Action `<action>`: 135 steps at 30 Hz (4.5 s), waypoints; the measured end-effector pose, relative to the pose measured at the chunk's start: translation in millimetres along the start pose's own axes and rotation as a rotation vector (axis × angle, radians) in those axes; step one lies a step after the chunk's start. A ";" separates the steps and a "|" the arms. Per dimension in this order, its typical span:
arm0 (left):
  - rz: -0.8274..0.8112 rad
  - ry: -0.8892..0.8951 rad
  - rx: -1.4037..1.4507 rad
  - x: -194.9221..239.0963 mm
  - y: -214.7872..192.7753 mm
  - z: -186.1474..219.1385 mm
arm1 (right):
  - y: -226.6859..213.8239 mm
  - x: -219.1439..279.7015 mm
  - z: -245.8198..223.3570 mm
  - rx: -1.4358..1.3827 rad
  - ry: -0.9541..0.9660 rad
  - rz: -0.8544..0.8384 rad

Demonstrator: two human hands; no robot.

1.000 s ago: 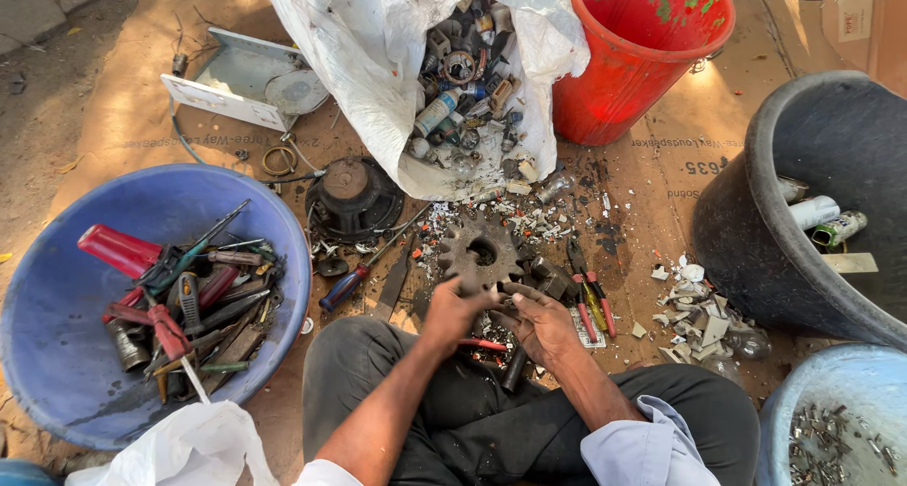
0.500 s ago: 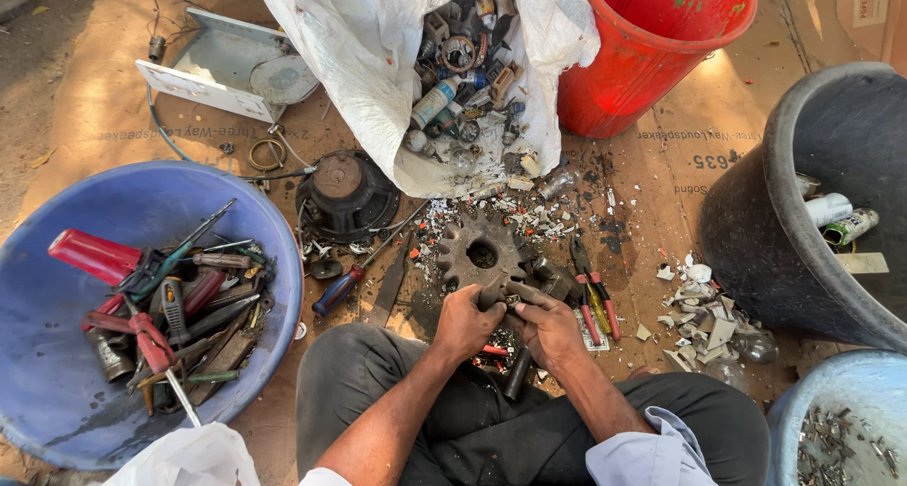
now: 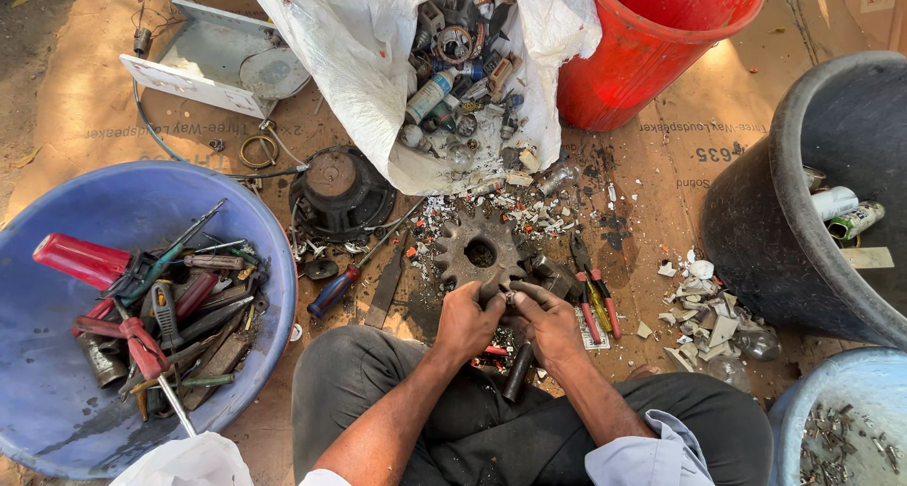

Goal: The person sits on the ground and uses a hammer to repeatedly strike a metal gear-like object held in their left hand. The person adjusts the object's position between strikes and occasionally picks up small fragments from the ground.

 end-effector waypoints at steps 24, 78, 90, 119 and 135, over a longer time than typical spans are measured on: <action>0.099 -0.373 0.597 -17.2 0.0 -44.4 | 5.4 -22.5 -1.5 0.252 0.000 0.075; -0.061 0.036 0.145 -54.7 -31.1 8.1 | 40.1 1.8 -17.6 1.229 -0.306 0.010; 0.021 0.301 -0.294 -45.6 -41.8 17.2 | 42.5 5.5 -23.2 1.183 -0.343 0.008; 0.078 0.208 -0.260 -45.6 -41.7 15.6 | 41.3 5.0 -19.1 1.182 -0.291 0.010; 0.074 0.224 -0.249 -43.9 -41.6 17.3 | 42.6 5.6 -20.1 1.219 -0.299 -0.006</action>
Point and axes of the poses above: each hand's wrist, its own x-axis away from the middle knuckle, its own y-axis out of the palm, z = x × y, the point moved 4 cm from there along -x, towards the middle knuckle, and after that the axes turned 6 degrees about x, right-handed, at the moved point
